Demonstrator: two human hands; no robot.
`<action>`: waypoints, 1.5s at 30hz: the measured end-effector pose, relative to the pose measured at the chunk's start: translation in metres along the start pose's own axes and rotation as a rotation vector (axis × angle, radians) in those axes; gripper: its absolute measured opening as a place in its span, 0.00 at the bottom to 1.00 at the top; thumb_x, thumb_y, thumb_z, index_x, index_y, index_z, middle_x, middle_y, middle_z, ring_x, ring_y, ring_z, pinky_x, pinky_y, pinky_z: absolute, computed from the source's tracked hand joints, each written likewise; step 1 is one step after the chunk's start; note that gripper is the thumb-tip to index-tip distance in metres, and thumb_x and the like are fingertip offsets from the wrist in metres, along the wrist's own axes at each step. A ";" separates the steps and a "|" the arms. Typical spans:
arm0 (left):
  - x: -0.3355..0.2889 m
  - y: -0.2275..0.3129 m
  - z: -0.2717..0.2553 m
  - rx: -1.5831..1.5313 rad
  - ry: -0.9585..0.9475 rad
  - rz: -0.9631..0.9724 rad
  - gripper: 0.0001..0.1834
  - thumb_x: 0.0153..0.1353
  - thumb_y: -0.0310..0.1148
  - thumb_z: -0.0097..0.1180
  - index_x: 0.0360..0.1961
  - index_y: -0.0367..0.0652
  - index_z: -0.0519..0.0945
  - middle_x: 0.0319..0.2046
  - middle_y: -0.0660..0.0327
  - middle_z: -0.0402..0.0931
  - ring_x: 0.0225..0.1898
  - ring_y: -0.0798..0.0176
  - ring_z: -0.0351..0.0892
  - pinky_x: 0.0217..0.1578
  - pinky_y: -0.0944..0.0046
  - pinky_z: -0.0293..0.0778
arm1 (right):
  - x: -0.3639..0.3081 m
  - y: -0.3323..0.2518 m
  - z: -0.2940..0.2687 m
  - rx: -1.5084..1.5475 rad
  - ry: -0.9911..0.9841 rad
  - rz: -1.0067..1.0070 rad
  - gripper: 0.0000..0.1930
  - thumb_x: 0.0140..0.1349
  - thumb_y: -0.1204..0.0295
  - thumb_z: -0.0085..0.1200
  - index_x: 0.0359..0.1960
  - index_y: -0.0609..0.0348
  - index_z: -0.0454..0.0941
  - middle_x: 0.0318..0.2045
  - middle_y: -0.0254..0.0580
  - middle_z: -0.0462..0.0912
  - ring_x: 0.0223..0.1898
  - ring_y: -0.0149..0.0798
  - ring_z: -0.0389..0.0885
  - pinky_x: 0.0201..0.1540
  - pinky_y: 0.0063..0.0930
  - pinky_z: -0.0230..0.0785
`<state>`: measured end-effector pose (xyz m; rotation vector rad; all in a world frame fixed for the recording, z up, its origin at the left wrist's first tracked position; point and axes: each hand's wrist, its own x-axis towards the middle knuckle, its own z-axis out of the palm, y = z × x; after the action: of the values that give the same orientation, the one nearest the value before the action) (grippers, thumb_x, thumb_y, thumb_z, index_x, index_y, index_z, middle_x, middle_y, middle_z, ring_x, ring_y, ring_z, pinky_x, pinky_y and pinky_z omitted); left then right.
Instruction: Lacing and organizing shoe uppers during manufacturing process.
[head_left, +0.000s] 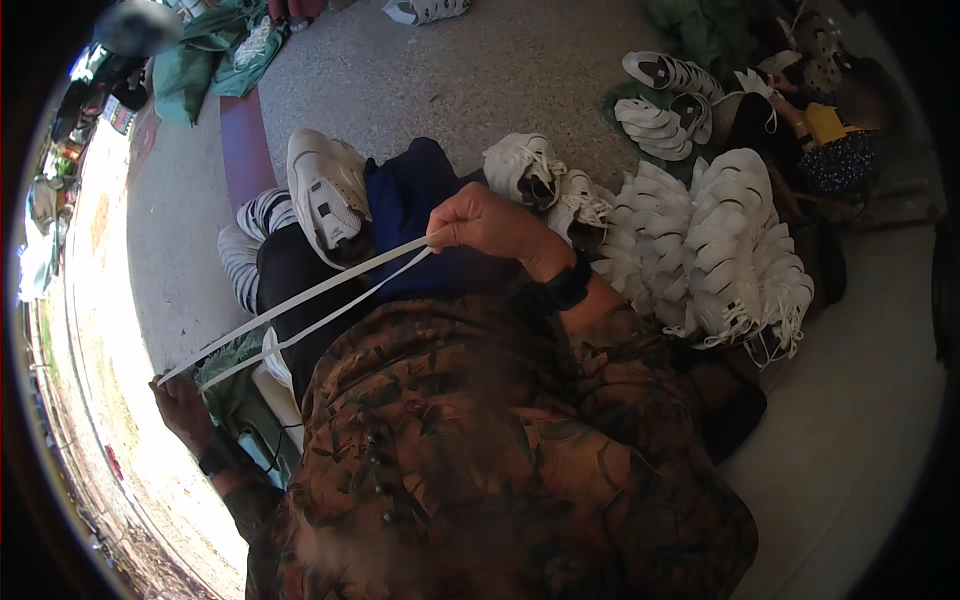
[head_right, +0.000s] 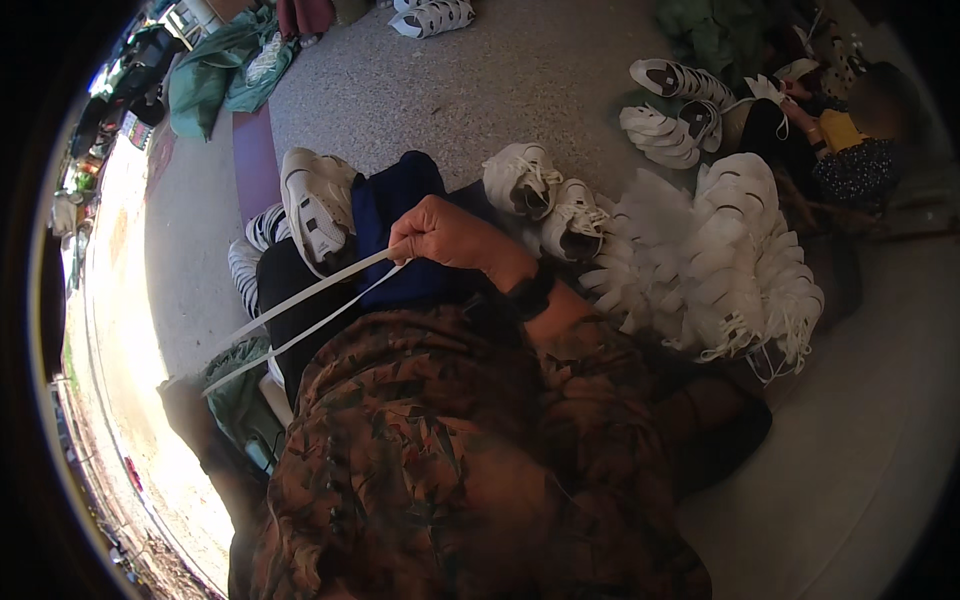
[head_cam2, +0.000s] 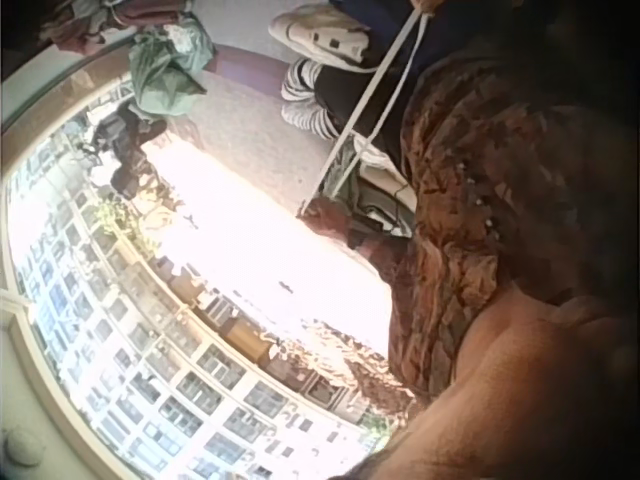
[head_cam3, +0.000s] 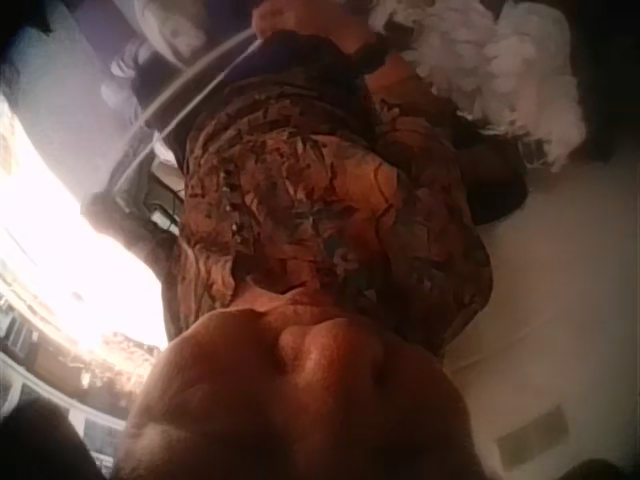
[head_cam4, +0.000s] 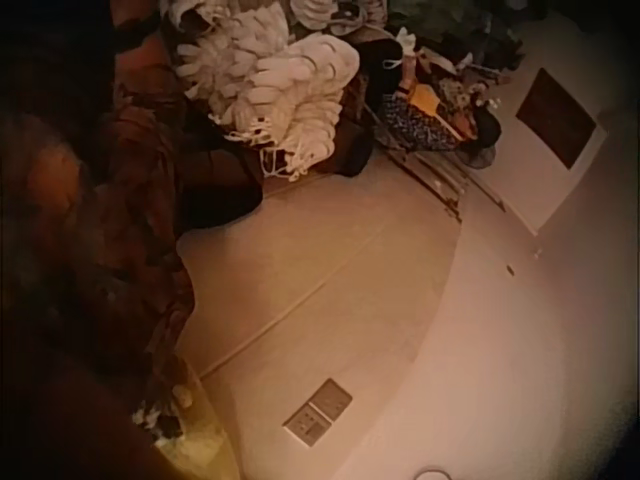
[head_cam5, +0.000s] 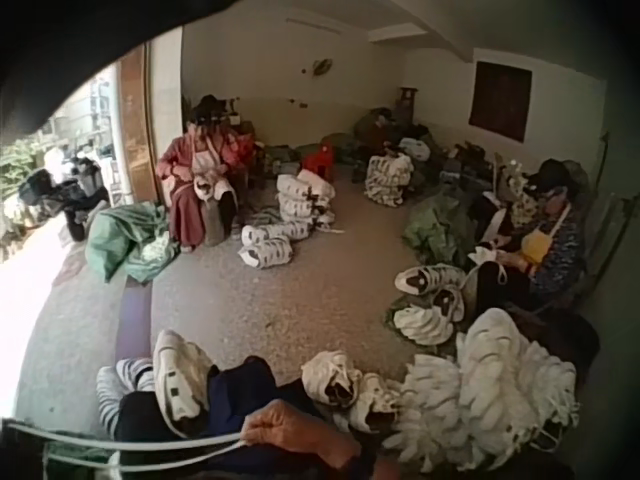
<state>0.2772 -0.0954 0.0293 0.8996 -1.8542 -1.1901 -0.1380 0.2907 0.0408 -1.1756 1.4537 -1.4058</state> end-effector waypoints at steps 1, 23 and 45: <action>-0.006 -0.012 -0.005 0.466 0.021 0.232 0.12 0.68 0.35 0.40 0.26 0.46 0.63 0.19 0.67 0.55 0.21 0.70 0.58 0.25 0.69 0.59 | -0.001 0.003 -0.004 0.001 0.030 -0.007 0.07 0.55 0.73 0.56 0.25 0.63 0.80 0.20 0.30 0.78 0.25 0.21 0.72 0.32 0.17 0.64; 0.023 0.112 0.273 -0.212 -0.846 -0.118 0.15 0.62 0.33 0.53 0.46 0.34 0.76 0.33 0.62 0.79 0.36 0.71 0.76 0.39 0.70 0.71 | 0.125 -0.005 0.040 -0.299 -0.060 -0.093 0.04 0.53 0.77 0.54 0.25 0.66 0.75 0.19 0.50 0.74 0.23 0.41 0.76 0.28 0.31 0.66; 0.068 0.027 0.284 0.125 -0.513 -0.204 0.06 0.51 0.28 0.58 0.27 0.34 0.82 0.21 0.59 0.79 0.22 0.71 0.77 0.26 0.69 0.72 | 0.211 0.071 0.040 -0.999 -0.033 -0.018 0.09 0.49 0.68 0.60 0.25 0.61 0.80 0.26 0.54 0.80 0.32 0.54 0.80 0.37 0.43 0.72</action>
<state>-0.0048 -0.0282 -0.0138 0.9286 -2.3039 -1.5534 -0.1631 0.0747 -0.0191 -1.7673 2.2053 -0.6049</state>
